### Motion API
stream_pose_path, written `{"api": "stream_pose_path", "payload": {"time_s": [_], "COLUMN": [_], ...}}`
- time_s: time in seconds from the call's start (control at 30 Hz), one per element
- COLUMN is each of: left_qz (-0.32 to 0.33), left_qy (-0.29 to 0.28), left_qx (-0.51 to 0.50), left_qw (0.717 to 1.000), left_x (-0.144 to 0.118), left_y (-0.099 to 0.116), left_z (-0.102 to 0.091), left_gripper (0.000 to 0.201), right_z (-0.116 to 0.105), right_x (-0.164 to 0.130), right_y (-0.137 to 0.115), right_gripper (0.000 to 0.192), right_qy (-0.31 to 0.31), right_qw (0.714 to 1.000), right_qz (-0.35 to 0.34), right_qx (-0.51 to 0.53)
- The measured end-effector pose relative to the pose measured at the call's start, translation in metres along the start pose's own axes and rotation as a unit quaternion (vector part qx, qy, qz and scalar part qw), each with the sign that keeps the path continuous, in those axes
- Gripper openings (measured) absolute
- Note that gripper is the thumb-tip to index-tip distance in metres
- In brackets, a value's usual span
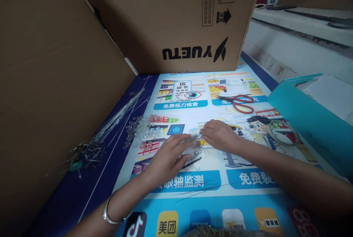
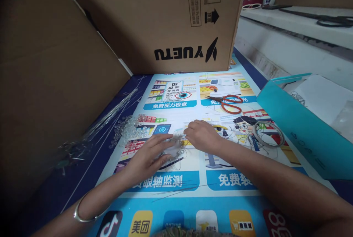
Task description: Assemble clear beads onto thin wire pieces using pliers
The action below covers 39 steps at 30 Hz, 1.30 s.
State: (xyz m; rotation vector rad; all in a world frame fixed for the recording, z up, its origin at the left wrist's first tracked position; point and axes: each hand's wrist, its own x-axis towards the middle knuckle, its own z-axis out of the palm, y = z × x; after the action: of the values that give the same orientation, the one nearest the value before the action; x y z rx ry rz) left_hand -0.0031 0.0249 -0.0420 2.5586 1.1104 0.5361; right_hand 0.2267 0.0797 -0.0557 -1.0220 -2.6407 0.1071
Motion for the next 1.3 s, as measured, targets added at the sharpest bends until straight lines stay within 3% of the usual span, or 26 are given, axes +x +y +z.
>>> {"api": "stream_pose_path", "payload": {"time_s": [0.13,0.33,0.57,1.03,1.3], "left_qz": [0.009,-0.003,-0.009,-0.027,-0.040], "left_qy": [0.009,0.036,0.030,0.004,-0.008], "left_qx": [0.009,0.023,0.048,0.052,0.050], "left_qw": [1.000,0.999,0.998,0.998,0.998], "left_x": [0.000,-0.003,-0.007,-0.008,-0.012], "left_y": [-0.004,-0.010,-0.013,-0.013,-0.008], "left_z": [0.000,0.000,-0.001,0.006,0.009], "left_gripper": [0.033,0.030,0.028,0.036,0.034], "right_z": [0.002,-0.008,-0.020,-0.013,-0.011], "right_x": [-0.001,-0.013,-0.025,-0.040,-0.042], "right_y": [0.002,-0.008,-0.021,-0.017,-0.017], "right_gripper": [0.020,0.023,0.028,0.027,0.026], "right_qy": [0.018,0.105,0.047,-0.003,0.015], "right_qw": [1.000,0.988,0.982,0.989,0.988], "right_qz": [-0.007,-0.052,-0.157,-0.141,-0.152], "right_qx": [0.007,0.103,0.091,0.048,0.031]}}
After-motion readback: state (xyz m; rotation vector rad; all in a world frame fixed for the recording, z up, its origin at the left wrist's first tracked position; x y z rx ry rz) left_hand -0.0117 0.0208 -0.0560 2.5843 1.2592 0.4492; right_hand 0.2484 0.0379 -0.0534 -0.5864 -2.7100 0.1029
